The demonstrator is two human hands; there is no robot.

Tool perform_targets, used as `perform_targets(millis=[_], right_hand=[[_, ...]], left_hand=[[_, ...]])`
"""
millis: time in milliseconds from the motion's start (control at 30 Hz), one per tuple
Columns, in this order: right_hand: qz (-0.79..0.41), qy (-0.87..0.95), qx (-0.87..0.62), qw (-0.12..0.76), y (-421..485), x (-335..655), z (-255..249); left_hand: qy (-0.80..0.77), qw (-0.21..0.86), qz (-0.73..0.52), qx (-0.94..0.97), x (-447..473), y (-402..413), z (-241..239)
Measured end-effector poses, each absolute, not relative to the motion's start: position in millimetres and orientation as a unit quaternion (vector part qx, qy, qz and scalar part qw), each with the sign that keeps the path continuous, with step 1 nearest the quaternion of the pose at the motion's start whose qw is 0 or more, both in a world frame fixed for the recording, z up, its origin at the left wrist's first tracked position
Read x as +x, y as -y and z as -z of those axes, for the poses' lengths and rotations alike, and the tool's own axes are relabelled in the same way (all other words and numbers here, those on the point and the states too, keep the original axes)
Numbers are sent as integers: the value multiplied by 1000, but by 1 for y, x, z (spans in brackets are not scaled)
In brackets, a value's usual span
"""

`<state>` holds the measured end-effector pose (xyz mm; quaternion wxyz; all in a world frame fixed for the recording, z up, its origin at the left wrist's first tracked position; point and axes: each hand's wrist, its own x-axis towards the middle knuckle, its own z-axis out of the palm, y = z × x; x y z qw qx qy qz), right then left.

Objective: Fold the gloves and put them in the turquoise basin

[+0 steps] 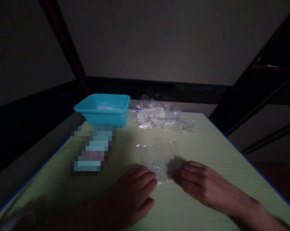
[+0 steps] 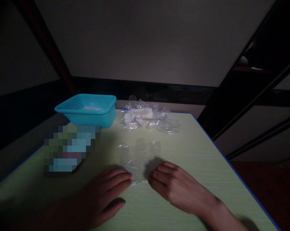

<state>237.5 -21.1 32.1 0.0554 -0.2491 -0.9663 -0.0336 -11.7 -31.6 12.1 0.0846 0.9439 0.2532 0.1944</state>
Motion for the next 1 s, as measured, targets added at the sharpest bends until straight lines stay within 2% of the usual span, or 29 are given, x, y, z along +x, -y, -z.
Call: perform_targets(millis=[200, 400, 667, 867, 1000], right_hand=[[43, 961, -267, 51, 18, 241, -31], [71, 945, -292, 128, 13, 243, -25], [-39, 910, -325, 253, 14, 240, -36], [-74, 897, -333, 282, 15, 239, -38], [-83, 893, -327, 298, 17, 241, -40]], left_hand=[[-254, 84, -202, 942, -12, 30, -12], [-262, 70, -227, 935, -12, 31, -9], [-312, -19, -310, 898, -13, 25, 1], [-303, -101, -289, 902, -12, 22, -10], [-287, -104, -333, 892, -17, 19, -13]])
